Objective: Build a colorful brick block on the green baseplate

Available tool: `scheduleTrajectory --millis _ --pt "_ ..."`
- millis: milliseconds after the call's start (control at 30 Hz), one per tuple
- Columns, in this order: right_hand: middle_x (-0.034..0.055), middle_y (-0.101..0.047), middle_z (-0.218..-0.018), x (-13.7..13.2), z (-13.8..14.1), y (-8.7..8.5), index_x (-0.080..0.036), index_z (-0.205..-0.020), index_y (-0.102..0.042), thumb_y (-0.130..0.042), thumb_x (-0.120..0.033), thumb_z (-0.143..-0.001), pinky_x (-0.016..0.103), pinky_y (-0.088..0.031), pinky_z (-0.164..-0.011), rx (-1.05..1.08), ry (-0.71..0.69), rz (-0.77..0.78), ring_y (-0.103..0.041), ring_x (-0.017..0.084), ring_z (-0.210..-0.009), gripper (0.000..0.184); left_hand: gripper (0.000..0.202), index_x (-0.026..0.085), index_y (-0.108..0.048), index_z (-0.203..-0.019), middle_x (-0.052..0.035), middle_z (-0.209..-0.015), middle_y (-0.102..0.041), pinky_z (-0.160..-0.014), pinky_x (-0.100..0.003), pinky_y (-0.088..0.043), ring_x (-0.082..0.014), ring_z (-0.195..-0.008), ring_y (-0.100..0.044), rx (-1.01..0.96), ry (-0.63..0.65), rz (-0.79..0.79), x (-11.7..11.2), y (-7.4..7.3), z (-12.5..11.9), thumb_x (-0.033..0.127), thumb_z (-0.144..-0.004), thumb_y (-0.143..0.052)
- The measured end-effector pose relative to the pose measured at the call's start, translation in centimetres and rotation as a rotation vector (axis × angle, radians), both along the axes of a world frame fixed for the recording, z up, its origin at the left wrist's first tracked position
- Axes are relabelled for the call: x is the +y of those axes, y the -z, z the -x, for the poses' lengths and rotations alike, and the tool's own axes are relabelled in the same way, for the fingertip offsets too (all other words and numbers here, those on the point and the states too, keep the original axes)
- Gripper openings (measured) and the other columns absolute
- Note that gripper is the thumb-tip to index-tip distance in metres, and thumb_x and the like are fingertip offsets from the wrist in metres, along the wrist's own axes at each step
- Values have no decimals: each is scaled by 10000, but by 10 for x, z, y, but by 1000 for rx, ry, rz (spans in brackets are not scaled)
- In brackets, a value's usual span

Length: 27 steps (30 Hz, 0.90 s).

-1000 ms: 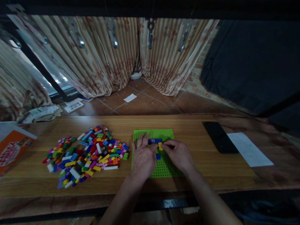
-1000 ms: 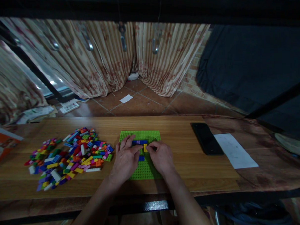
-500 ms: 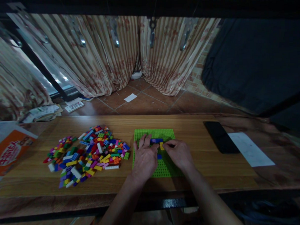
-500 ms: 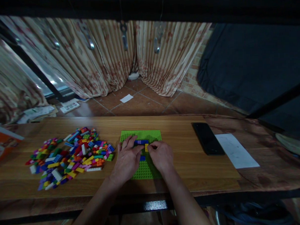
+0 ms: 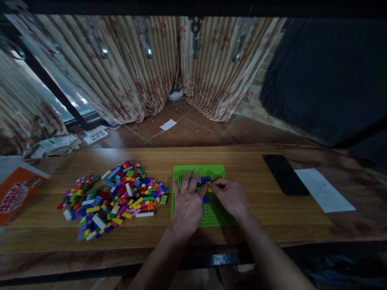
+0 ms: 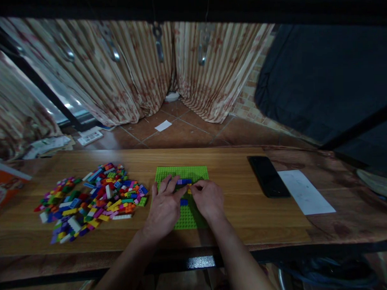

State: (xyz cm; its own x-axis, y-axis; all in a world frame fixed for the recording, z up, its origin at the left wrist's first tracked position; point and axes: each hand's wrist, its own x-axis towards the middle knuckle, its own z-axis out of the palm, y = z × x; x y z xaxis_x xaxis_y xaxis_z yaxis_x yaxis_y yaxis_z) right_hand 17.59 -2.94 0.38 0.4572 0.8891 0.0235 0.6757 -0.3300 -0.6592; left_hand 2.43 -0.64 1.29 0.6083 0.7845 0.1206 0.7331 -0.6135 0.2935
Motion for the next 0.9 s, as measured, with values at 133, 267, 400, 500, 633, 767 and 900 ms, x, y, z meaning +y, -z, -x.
scheduleTrajectory --millis 133,267,400,500,633,767,900 --pt "23 -742 -740 0 1 0 -256 -729 -752 -596 -321 -802 293 -447 -609 7 1 23 -662 187 -661 184 509 279 -595 -1273 -107 -1475 -443 -1080 -696 -208 -340 -1397 -302 38 14 -17 -2 -2 -4 74 -842 -419" --pt "26 -738 -738 1 1 0 -246 -732 -750 -587 -317 -811 293 -440 -608 7 -3 40 -656 185 -666 195 497 238 -596 -1274 -124 -1452 -473 -1082 -702 -205 -336 -1387 -328 66 9 18 -5 -6 -8 70 -854 -388" --pt "24 -735 -727 3 1 1 -243 -733 -745 -597 -304 -801 293 -443 -612 14 10 61 -655 185 -660 173 495 222 -606 -1253 -126 -1442 -485 -1083 -706 -201 -325 -1385 -338 74 -5 45 -7 -8 -10 56 -851 -371" --pt "27 -742 -748 4 1 2 -244 -726 -741 -596 -289 -799 297 -453 -639 16 12 60 -666 191 -695 168 502 214 -596 -1262 -119 -1450 -478 -1089 -711 -185 -316 -1387 -336 72 -5 53 -7 -6 -11 48 -848 -365" --pt "34 -744 -765 4 0 2 -238 -744 -744 -600 -295 -803 298 -457 -658 10 0 69 -672 197 -720 166 512 221 -577 -1283 -101 -1465 -467 -1084 -714 -198 -311 -1384 -341 57 -21 58 -8 -2 -12 54 -848 -366" --pt "39 -748 -781 3 -4 2 -220 -756 -744 -593 -311 -819 287 -448 -676 32 -40 37 -673 193 -736 187 516 223 -578 -1284 -100 -1477 -450 -1084 -700 -211 -320 -1390 -325 9 -28 28 -9 2 -9 60 -822 -418" --pt "54 -736 -735 1 -13 -1 -197 -742 -737 -531 -347 -861 290 -413 -633 23 -32 -4 -654 196 -680 281 527 211 -585 -1275 -100 -1460 -464 -1086 -627 -287 -312 -1379 -338 -108 -64 -28 -5 1 -1 37 -799 -439"
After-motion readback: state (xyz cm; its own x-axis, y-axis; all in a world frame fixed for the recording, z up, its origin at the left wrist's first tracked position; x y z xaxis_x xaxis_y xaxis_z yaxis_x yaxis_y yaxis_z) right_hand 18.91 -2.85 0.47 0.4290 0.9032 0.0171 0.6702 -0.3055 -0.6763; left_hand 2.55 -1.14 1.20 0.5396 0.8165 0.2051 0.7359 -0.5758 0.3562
